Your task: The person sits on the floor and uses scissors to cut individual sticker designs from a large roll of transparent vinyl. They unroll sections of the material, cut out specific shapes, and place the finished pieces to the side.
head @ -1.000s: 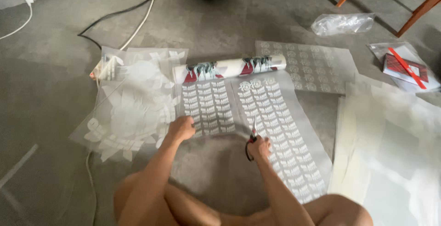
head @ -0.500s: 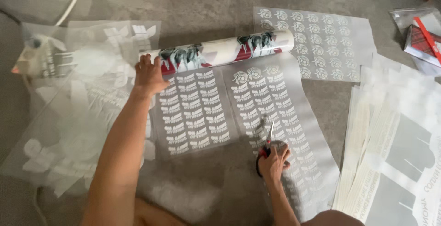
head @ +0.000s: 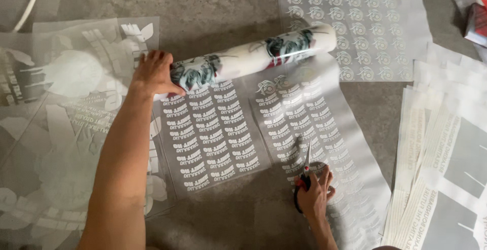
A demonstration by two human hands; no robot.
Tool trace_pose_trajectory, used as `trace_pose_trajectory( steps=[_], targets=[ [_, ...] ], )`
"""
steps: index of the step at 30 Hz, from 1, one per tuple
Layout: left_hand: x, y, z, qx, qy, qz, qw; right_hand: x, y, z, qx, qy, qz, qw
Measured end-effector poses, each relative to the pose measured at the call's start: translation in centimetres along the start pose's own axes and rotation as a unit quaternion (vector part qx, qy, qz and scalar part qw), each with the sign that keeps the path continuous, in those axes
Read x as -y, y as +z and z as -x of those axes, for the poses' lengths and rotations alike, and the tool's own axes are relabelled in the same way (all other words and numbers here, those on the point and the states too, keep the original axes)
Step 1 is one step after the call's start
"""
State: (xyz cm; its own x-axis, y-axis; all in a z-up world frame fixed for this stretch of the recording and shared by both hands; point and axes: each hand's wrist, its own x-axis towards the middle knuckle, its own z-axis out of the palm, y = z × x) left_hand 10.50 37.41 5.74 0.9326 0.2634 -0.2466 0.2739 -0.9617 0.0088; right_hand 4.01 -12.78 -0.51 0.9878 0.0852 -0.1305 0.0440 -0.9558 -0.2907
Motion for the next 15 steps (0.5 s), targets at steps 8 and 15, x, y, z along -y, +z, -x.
trace_pose_trajectory(
  steps=[8, 15],
  targets=[
    [-1.7, -2.8, 2.6, 0.088, -0.045, 0.048, 0.994, -0.3, -0.3, -3.2, 0.025, -0.036, 0.007, 0.999],
    [-0.4, -2.9, 6.0, 0.053, -0.105, 0.107, 0.987, 0.7, -1.2, -7.4, -0.006, -0.098, 0.015, 0.995]
  ],
)
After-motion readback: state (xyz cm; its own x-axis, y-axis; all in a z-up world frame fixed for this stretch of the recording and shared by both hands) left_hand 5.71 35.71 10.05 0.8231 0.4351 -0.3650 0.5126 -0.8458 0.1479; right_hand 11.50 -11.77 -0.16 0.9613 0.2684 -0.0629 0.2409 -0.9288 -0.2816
